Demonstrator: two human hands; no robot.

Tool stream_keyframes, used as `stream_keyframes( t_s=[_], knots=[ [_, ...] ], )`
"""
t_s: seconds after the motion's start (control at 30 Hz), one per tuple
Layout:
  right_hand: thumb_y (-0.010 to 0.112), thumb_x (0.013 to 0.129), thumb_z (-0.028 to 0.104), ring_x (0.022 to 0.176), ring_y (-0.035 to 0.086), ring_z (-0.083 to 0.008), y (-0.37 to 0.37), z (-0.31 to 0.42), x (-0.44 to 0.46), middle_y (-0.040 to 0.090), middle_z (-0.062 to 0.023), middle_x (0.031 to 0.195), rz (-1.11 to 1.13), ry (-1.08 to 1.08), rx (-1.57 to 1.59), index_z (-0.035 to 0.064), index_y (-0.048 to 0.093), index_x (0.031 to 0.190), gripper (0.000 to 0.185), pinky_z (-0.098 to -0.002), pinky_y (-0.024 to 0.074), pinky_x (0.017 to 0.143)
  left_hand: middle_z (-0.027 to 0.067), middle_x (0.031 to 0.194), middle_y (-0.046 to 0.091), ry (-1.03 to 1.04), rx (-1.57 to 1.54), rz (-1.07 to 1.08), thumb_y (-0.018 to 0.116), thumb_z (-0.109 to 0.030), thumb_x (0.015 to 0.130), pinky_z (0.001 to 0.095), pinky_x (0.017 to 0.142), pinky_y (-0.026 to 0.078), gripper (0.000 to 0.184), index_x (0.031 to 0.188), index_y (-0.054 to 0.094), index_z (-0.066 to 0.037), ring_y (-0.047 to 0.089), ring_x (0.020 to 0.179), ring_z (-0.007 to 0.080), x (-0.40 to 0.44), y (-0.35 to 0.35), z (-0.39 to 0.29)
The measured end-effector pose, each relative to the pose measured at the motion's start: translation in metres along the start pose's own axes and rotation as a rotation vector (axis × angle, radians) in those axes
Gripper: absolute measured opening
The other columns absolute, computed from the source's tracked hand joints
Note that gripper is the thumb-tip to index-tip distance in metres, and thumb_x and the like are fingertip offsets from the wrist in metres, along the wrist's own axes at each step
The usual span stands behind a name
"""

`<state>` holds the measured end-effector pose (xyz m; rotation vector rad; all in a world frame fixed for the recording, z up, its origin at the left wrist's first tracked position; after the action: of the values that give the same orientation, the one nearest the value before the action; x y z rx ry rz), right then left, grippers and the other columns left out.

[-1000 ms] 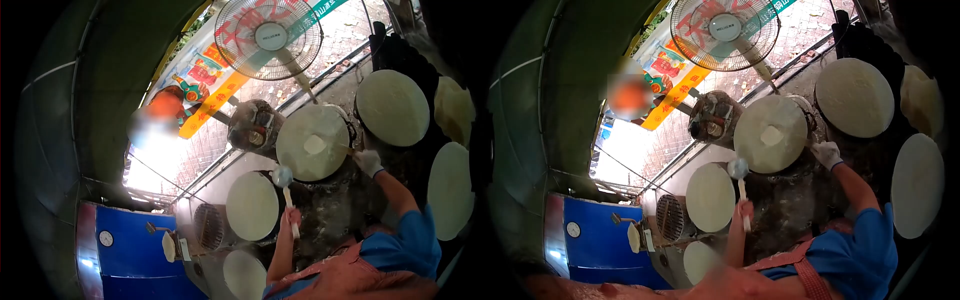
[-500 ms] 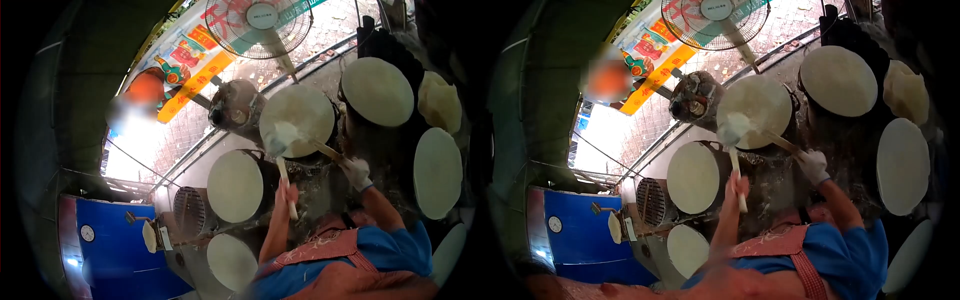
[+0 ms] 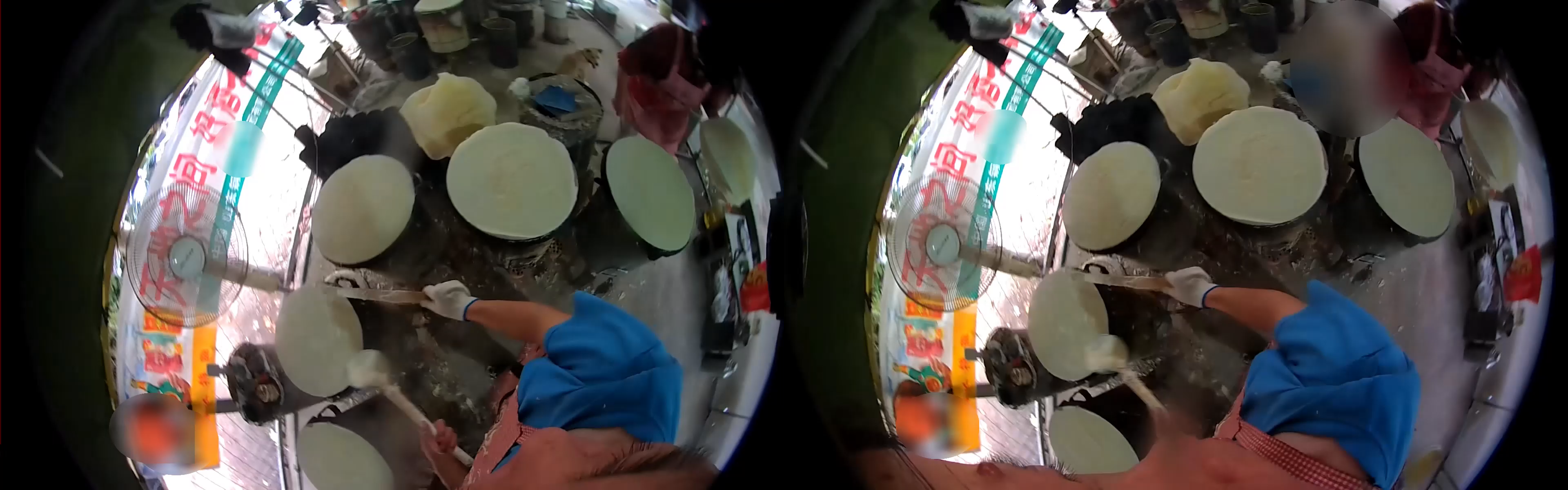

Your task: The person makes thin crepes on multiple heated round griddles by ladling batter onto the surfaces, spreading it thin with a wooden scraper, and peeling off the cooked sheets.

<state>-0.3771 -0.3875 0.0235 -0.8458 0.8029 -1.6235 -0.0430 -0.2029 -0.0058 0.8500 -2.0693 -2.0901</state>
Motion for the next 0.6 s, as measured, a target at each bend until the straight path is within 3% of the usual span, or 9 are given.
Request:
stream_keyframes(
  t_s=[0.1, 0.2, 0.27, 0.33, 0.4, 0.47, 0.5, 0.53, 0.6],
  knots=[
    [0.057, 0.085, 0.041, 0.066, 0.064, -0.0317, -0.065, -0.068, -0.044, 0.064, -0.0163, 0.073, -0.002, 0.149, 0.133, 0.0082, 0.064, 0.093, 0.035, -0.0403, 0.0505, 0.060, -0.0016, 0.052, 0.028, 0.186, -0.603, -0.477, 0.047, -0.040, 0.096, 0.0256, 0.038, 0.027, 0.043, 0.067, 0.035, -0.012, 0.028, 0.042, 0.0098, 0.040, 0.015, 0.046],
    [0.058, 0.083, 0.040, 0.078, 0.066, -0.0294, -0.148, -0.146, -0.110, 0.066, -0.0141, 0.084, -0.148, 0.239, 0.184, 0.0116, 0.067, 0.098, 0.033, -0.0393, 0.0509, 0.066, -0.0018, 0.055, 0.029, 0.167, -0.852, -0.667, 0.044, -0.031, 0.099, 0.0253, 0.042, 0.031, 0.038, 0.069, 0.033, -0.011, 0.030, 0.044, 0.0092, 0.076, 0.040, 0.091],
    [0.064, 0.082, 0.030, 0.079, 0.065, -0.0302, -0.197, -0.204, -0.166, 0.066, -0.0158, 0.089, -0.438, 0.349, 0.182, 0.0096, 0.068, 0.098, 0.026, -0.0375, 0.0517, 0.069, -0.0016, 0.056, 0.029, -0.040, -0.671, -0.493, 0.042, -0.030, 0.100, 0.0258, 0.044, 0.033, 0.037, 0.070, 0.032, -0.010, 0.031, 0.046, 0.0094, 0.102, 0.046, 0.106],
    [0.060, 0.087, 0.031, 0.079, 0.063, -0.0372, -0.241, -0.260, -0.226, 0.066, -0.0175, 0.088, -0.509, 0.580, 0.009, 0.0104, 0.065, 0.102, 0.026, -0.0422, 0.0503, 0.068, -0.0009, 0.056, 0.030, -0.364, -0.320, -0.131, 0.041, -0.032, 0.100, 0.0265, 0.045, 0.033, 0.038, 0.070, 0.032, -0.010, 0.031, 0.046, 0.0098, 0.125, 0.032, 0.106],
    [0.053, 0.089, 0.041, 0.078, 0.063, -0.0371, -0.269, -0.299, -0.284, 0.065, -0.0180, 0.085, -0.502, 0.937, -0.074, 0.0088, 0.063, 0.095, 0.034, -0.0458, 0.0484, 0.068, 0.0002, 0.053, 0.032, -0.350, -0.465, -0.186, 0.041, -0.036, 0.100, 0.0266, 0.045, 0.033, 0.040, 0.071, 0.033, -0.010, 0.031, 0.045, 0.0107, 0.144, 0.073, 0.117],
    [0.053, 0.090, 0.040, 0.079, 0.063, -0.0380, -0.282, -0.306, -0.335, 0.066, -0.0198, 0.085, -0.505, 0.906, -0.317, 0.0065, 0.062, 0.099, 0.036, -0.0464, 0.0478, 0.068, 0.0009, 0.051, 0.033, -0.365, -0.563, -0.179, 0.041, -0.039, 0.099, 0.0268, 0.044, 0.034, 0.042, 0.071, 0.034, -0.009, 0.032, 0.044, 0.0114, 0.171, 0.116, 0.126],
    [0.054, 0.090, 0.039, 0.076, 0.063, -0.0376, -0.282, -0.305, -0.356, 0.065, -0.0193, 0.083, -0.364, 1.105, -0.264, 0.0075, 0.061, 0.103, 0.035, -0.0472, 0.0474, 0.067, 0.0010, 0.051, 0.034, -0.390, -0.585, -0.159, 0.040, -0.040, 0.099, 0.0269, 0.044, 0.035, 0.042, 0.072, 0.035, -0.008, 0.032, 0.044, 0.0116, 0.179, 0.135, 0.128],
    [0.054, 0.090, 0.037, 0.071, 0.062, -0.0365, -0.271, -0.302, -0.380, 0.064, -0.0184, 0.078, -0.436, 0.937, -0.400, 0.0078, 0.059, 0.106, 0.034, -0.0472, 0.0474, 0.064, 0.0012, 0.051, 0.034, -0.421, -0.602, -0.131, 0.040, -0.040, 0.099, 0.0270, 0.044, 0.035, 0.042, 0.073, 0.036, -0.008, 0.033, 0.044, 0.0119, 0.184, 0.147, 0.125],
    [0.058, 0.087, 0.033, 0.065, 0.062, -0.0347, -0.257, -0.280, -0.412, 0.063, -0.0174, 0.074, -0.247, 0.846, -0.435, 0.0077, 0.059, 0.097, 0.027, -0.0458, 0.0476, 0.058, 0.0010, 0.051, 0.035, -0.443, -0.553, -0.124, 0.040, -0.040, 0.099, 0.0271, 0.042, 0.036, 0.042, 0.072, 0.035, -0.008, 0.034, 0.043, 0.0119, 0.196, 0.151, 0.118]
  ],
)
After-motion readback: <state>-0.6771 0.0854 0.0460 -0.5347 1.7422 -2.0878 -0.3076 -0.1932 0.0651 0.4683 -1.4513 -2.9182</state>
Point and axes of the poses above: each hand's wrist, its own x-axis towards the middle knuckle, its own y-axis out of the palm, z = x × y, the point moved 4 cm from there along x, towards the middle knuckle
